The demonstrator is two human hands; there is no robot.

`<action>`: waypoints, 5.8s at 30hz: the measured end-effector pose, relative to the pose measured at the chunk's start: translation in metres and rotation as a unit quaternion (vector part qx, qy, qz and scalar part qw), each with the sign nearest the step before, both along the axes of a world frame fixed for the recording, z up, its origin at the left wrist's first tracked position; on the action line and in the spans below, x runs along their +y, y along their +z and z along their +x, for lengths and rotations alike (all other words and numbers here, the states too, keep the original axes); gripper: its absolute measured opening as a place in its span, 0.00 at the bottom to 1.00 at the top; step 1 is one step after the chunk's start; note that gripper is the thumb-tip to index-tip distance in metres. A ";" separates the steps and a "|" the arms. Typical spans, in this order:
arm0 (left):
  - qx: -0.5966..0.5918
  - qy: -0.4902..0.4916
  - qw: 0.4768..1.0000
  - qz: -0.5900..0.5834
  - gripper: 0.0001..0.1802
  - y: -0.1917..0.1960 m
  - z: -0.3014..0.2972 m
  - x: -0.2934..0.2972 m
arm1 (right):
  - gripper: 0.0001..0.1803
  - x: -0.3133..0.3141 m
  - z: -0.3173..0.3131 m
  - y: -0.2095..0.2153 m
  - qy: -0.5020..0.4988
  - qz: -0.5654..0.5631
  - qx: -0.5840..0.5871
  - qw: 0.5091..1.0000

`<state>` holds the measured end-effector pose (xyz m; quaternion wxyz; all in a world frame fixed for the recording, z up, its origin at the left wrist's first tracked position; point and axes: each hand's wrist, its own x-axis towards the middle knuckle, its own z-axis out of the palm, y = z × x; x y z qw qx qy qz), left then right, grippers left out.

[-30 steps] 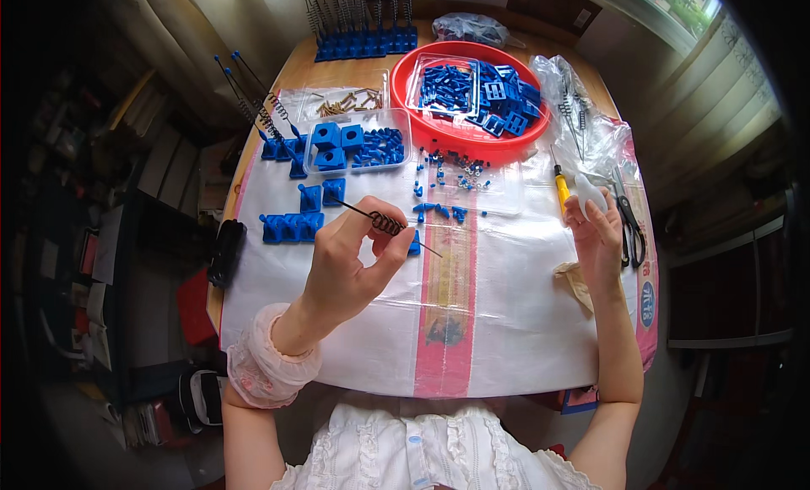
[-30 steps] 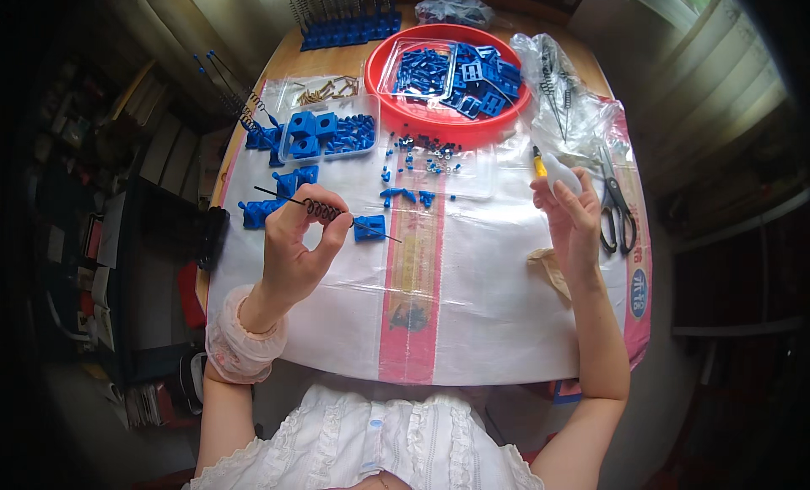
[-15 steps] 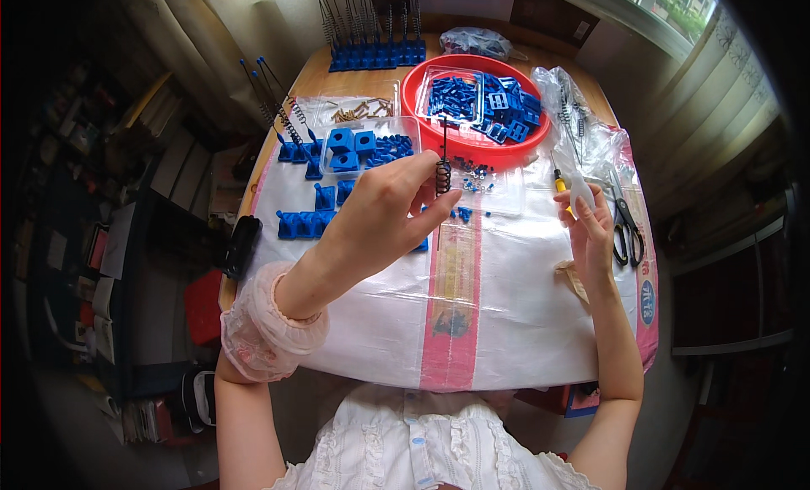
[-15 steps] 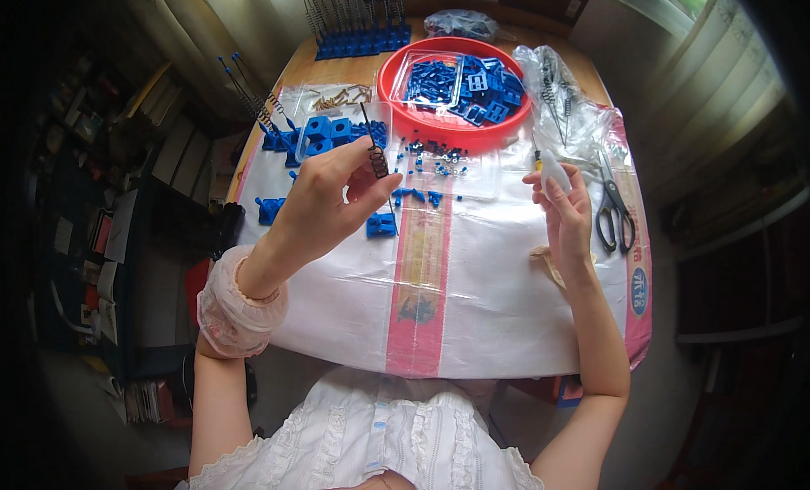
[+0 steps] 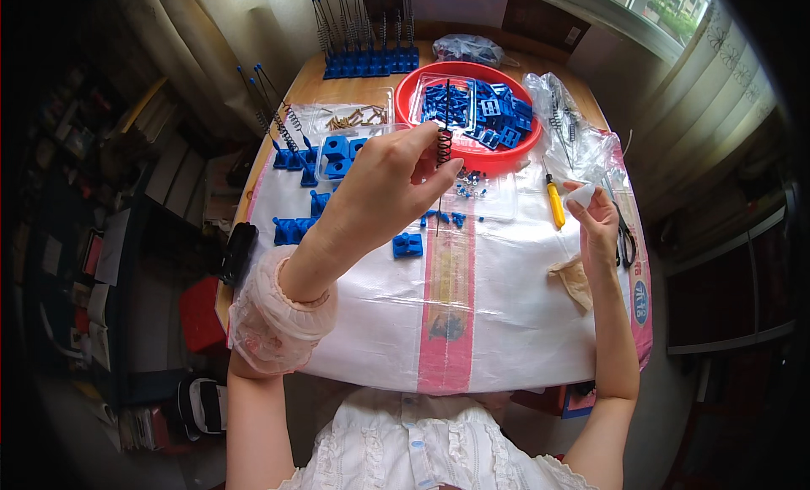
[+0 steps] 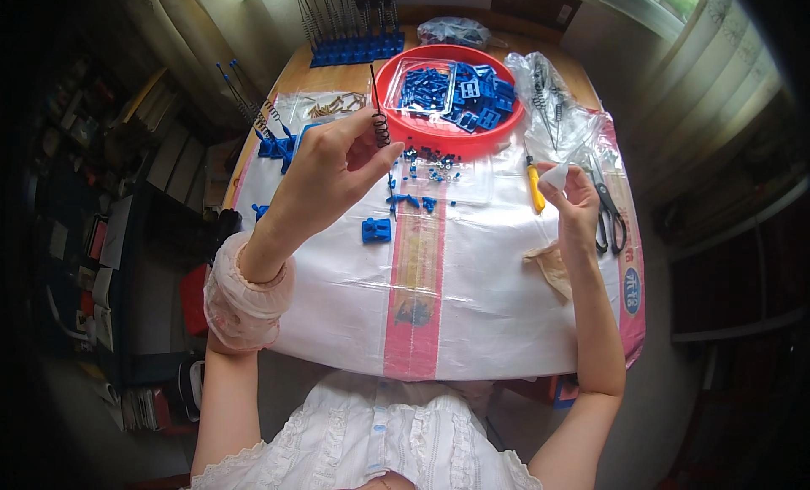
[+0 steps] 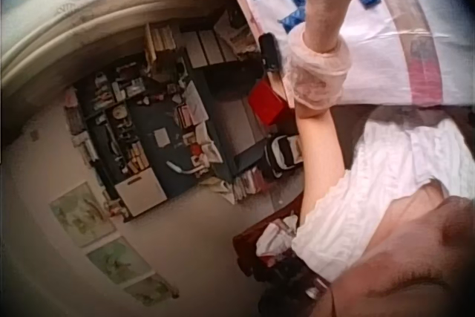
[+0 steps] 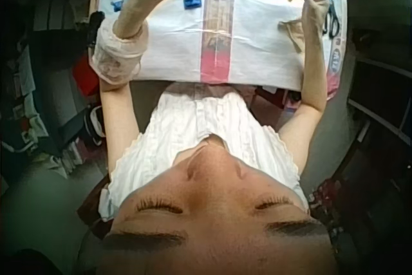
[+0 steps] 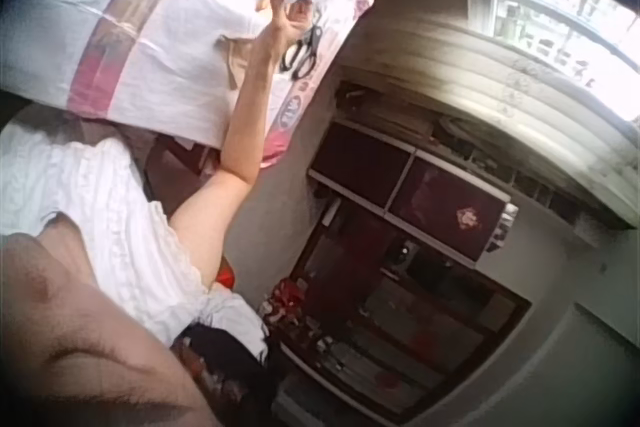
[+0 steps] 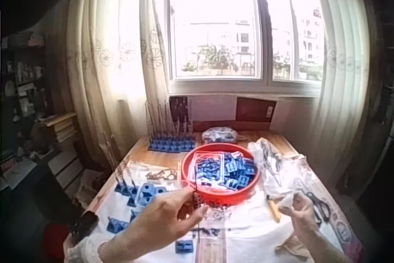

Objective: Assembling complex components using a metal spring coil, a rod, and blue plastic blocks.

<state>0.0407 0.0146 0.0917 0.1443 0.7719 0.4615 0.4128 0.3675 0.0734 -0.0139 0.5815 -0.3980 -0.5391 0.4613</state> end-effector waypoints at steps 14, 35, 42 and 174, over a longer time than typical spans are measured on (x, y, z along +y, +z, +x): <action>-0.036 -0.009 0.999 0.007 0.09 -0.016 0.010 0.009 | 0.11 0.011 -0.016 -0.012 -0.050 0.019 -0.351 0.935; -0.020 -0.037 0.999 0.017 0.11 -0.024 0.012 0.012 | 0.16 0.037 -0.025 -0.013 -0.043 0.085 -0.410 0.907; -0.043 -0.047 0.998 0.018 0.10 -0.024 0.016 0.011 | 0.08 -0.001 -0.027 0.027 -0.094 0.048 -0.406 0.908; -0.352 -0.179 0.790 -0.469 0.07 -0.137 0.031 -0.025 | 0.06 -0.052 -0.065 0.007 0.028 0.084 -0.086 0.992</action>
